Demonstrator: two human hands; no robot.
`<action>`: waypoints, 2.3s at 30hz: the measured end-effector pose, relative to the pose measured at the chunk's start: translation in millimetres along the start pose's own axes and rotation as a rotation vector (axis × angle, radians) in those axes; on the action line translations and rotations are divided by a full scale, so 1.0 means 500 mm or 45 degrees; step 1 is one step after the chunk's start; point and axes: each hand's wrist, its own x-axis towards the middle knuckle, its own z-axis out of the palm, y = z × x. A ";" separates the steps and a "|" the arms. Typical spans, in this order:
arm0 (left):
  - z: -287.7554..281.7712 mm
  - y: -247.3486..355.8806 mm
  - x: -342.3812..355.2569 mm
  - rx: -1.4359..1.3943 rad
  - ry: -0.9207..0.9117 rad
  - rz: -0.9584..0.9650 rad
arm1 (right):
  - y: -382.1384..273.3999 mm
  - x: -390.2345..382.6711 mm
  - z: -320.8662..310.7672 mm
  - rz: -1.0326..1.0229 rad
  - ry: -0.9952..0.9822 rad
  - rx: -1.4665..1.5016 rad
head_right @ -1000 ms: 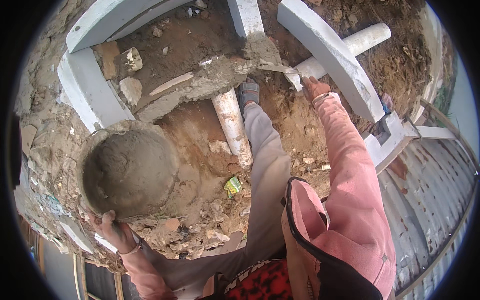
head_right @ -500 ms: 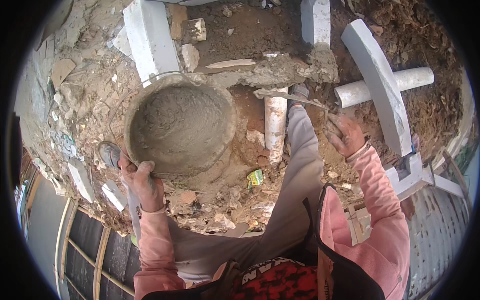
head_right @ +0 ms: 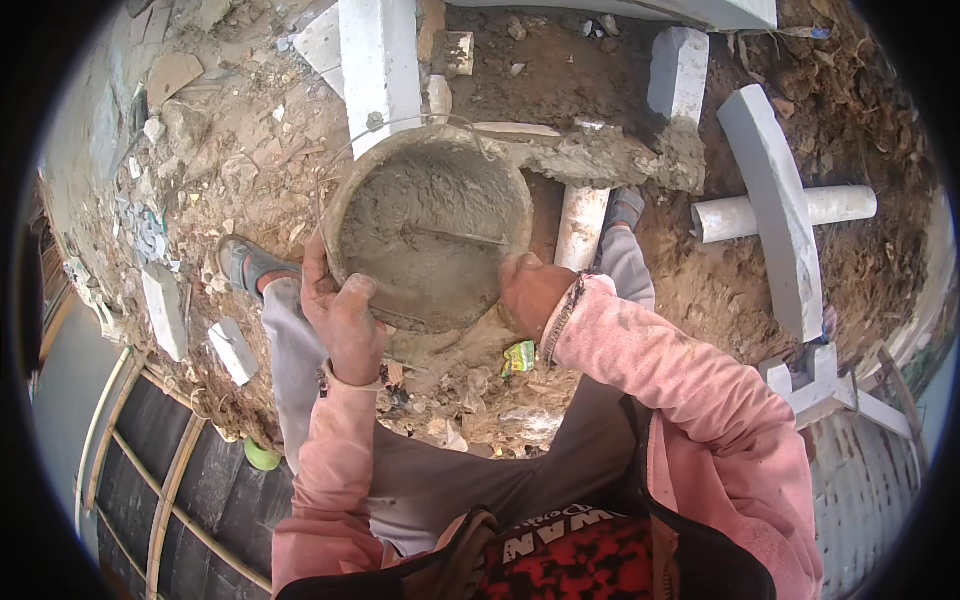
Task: The person constructs a small concrete brick structure on the ground. They use a trowel to apply mortar from a bucket onto concrete blocks and then place and secure more blocks onto the structure.
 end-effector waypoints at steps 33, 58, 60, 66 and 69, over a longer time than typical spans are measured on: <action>0.011 -0.060 0.023 0.056 0.149 -0.111 | 0.722 -0.237 0.330 0.752 0.094 -0.003; 0.050 -0.067 0.019 0.128 0.018 -0.155 | 0.768 -0.391 0.558 0.951 0.780 0.123; 0.052 -0.064 0.018 0.193 0.027 -0.166 | 0.767 -0.381 0.566 0.983 0.758 0.136; 0.075 -0.061 0.026 0.240 0.009 -0.163 | 0.739 -0.389 0.619 0.956 0.786 0.316; 0.069 -0.051 0.016 0.191 0.001 -0.168 | 0.660 -0.351 0.615 1.151 0.930 0.746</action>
